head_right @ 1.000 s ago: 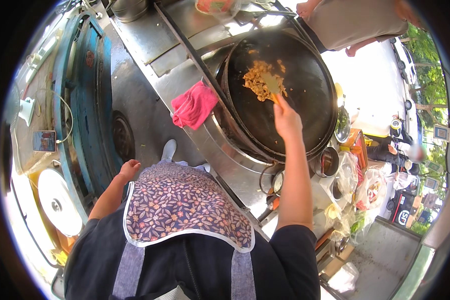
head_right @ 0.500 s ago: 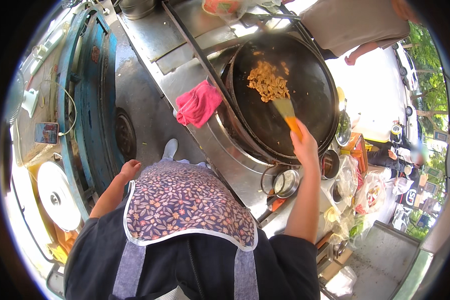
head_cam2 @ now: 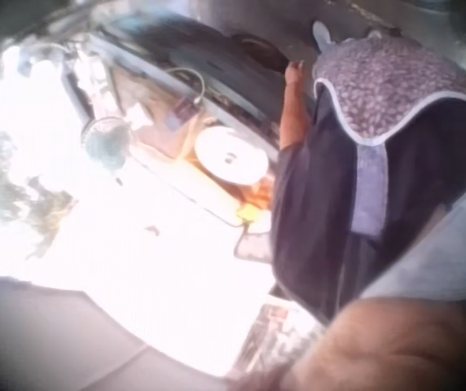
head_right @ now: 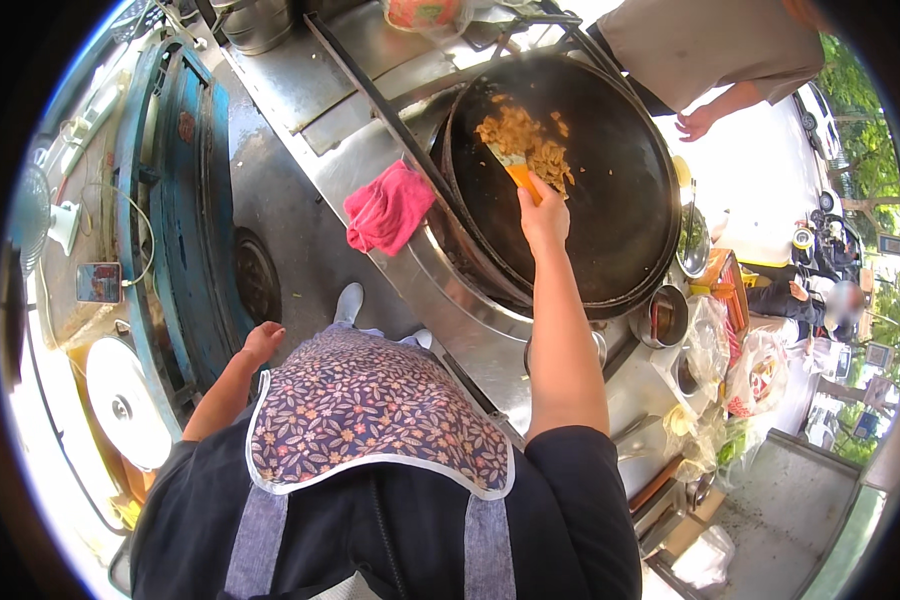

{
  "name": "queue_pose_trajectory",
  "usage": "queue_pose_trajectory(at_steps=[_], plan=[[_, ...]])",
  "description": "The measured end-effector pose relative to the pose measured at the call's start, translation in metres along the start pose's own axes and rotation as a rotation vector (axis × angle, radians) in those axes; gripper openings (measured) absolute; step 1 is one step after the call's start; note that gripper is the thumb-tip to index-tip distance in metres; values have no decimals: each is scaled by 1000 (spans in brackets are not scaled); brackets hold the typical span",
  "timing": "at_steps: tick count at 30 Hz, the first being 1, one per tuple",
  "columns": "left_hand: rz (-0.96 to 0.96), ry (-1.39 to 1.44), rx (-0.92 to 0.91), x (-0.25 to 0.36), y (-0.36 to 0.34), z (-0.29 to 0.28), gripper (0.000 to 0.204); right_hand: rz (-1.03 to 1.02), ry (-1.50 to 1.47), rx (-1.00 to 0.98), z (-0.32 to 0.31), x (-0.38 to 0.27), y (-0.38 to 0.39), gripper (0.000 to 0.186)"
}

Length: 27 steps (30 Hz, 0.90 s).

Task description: The person cooks a flatbread and meat on a large round griddle using a spatula and tongs. They flip the flatbread, scrape and move the meat, and fold the flatbread over the meat before serving it to a customer.

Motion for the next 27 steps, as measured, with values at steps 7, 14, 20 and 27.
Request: queue_pose_trajectory(at_steps=[7,14,20,27], plan=[[-11,82,-2,-5,5,12,35,-363,317,295,-67,-26,24,47],[-188,29,-21,-54,16,14,36,-640,771,450,-63,-57,42,50],[-102,-12,21,-52,-4,8,35,-375,357,197,-76,-40,45,45],[-29,-45,-54,20,6,25,32,-132,580,-108,0,-22,27,39]])
Point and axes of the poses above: each hand's wrist, its own y-axis away from the middle knuckle, its own z-axis out of the palm, x = y × z, the point moved 7 cm from there along -y, towards the middle knuckle, and after that the axes turned 6 degrees about y, right-handed, at the moved point
